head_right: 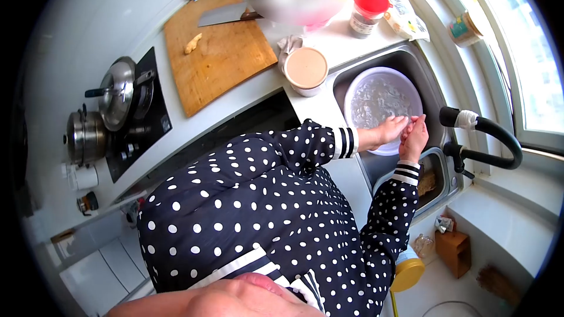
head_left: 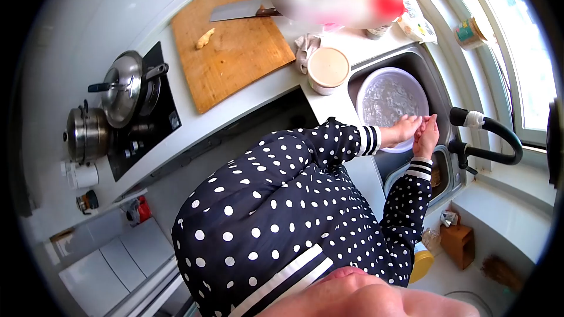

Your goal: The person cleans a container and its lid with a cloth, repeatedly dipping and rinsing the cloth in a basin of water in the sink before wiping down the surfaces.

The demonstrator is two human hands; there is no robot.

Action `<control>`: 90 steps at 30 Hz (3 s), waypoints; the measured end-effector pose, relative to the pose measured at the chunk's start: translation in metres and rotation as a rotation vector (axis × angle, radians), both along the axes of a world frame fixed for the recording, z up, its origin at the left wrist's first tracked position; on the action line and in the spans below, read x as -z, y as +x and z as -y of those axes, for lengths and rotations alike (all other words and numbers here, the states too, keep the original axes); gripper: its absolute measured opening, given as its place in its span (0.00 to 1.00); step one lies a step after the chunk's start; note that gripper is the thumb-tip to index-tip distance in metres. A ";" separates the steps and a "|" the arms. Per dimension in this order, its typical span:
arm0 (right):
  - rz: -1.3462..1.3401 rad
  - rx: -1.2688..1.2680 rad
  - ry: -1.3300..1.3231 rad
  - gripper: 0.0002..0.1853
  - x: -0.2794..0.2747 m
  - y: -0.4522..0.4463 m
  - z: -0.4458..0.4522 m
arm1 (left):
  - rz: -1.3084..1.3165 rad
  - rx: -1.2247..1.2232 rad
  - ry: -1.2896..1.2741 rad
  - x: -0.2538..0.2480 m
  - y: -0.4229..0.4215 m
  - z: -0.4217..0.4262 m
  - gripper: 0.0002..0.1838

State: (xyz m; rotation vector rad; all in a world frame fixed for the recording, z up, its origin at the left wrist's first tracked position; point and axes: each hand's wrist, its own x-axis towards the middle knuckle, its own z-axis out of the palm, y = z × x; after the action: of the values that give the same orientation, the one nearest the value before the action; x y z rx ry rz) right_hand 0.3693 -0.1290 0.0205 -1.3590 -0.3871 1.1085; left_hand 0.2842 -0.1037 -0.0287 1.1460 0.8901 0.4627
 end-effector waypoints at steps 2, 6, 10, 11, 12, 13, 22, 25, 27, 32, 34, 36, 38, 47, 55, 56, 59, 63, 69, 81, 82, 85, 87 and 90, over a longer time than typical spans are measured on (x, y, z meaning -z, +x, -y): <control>0.004 -0.035 -0.026 0.22 -0.012 -0.001 -0.006 | -0.068 -0.068 -0.020 0.000 -0.002 0.010 0.26; 0.010 -0.164 0.030 0.24 -0.030 -0.007 -0.020 | -0.099 -0.010 0.056 -0.013 -0.024 0.020 0.32; -0.365 -0.397 0.116 0.23 -0.032 0.011 -0.027 | -0.054 -0.062 0.053 0.000 -0.037 0.024 0.33; -0.510 -0.485 0.142 0.22 -0.019 0.027 -0.030 | -0.074 -0.079 -0.019 -0.006 -0.045 0.025 0.33; -0.314 -0.417 -0.149 0.18 0.024 0.048 -0.036 | -0.098 0.049 -0.035 -0.025 -0.062 0.021 0.33; -0.181 -0.389 -0.211 0.15 0.046 0.047 -0.020 | -0.154 0.062 0.087 -0.009 -0.066 0.025 0.33; -0.088 -0.434 -0.116 0.17 -0.024 -0.097 0.045 | 0.086 -0.108 0.448 -0.031 -0.158 0.019 0.20; 0.159 -0.435 -0.147 0.12 -0.015 -0.107 0.055 | 0.017 0.014 0.371 -0.032 -0.205 0.016 0.11; 0.208 -0.421 -0.146 0.10 -0.018 -0.112 0.059 | 0.045 0.014 0.344 -0.034 -0.234 0.015 0.10; 0.049 -0.370 -0.136 0.08 -0.042 -0.134 0.059 | 0.461 -0.312 -0.360 -0.073 -0.281 0.021 0.04; 0.414 -0.579 -0.218 0.09 -0.045 -0.140 0.052 | 0.334 -0.217 -0.136 -0.067 -0.296 0.015 0.04; 0.515 -0.581 -0.180 0.11 -0.062 -0.152 0.039 | 0.372 -0.253 -0.004 -0.082 -0.297 0.005 0.06; 0.488 -0.340 -0.016 0.12 -0.079 -0.168 0.017 | 0.353 -0.265 0.078 -0.108 -0.299 -0.011 0.08; 1.517 -0.596 0.306 0.27 -0.030 -0.237 -0.054 | -0.129 -0.025 0.832 -0.051 -0.333 -0.085 0.55; 1.597 -0.836 0.387 0.26 -0.027 -0.234 -0.010 | 0.191 -0.085 0.745 -0.014 -0.310 -0.102 0.64; 1.557 -0.866 0.417 0.27 -0.028 -0.226 -0.006 | 0.147 -0.071 0.728 -0.023 -0.312 -0.101 0.62; 1.544 -0.725 0.433 0.20 -0.031 -0.211 -0.011 | 0.021 -0.123 0.875 -0.021 -0.306 -0.103 0.53; 1.373 -0.509 0.343 0.11 -0.043 -0.238 -0.025 | 0.050 -0.142 0.876 -0.019 -0.304 -0.108 0.42; 1.376 -0.531 0.220 0.07 -0.041 -0.208 -0.023 | 0.077 -0.091 0.780 -0.019 -0.307 -0.107 0.57; 1.417 -0.363 0.368 0.06 -0.043 -0.250 -0.038 | 0.066 -0.098 0.808 -0.019 -0.308 -0.107 0.58; 1.373 -0.410 0.349 0.06 -0.040 -0.255 -0.029 | 0.064 -0.102 0.821 -0.018 -0.309 -0.109 0.58; 1.256 -0.499 0.397 0.06 -0.044 -0.266 -0.037 | 0.066 -0.115 0.850 -0.014 -0.307 -0.106 0.57; 1.192 -0.538 0.506 0.05 -0.038 -0.265 -0.059 | 0.060 -0.139 0.968 -0.003 -0.304 -0.109 0.56; 1.047 -0.440 0.280 0.06 -0.039 -0.251 -0.060 | 0.043 -0.113 0.933 -0.021 -0.309 -0.105 0.55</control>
State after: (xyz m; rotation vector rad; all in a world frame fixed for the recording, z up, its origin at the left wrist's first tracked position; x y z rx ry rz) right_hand 0.1187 -0.0692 0.0591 -1.5444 -1.5961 0.5455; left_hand -0.0244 0.0009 -0.0080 1.9193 0.7024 1.0539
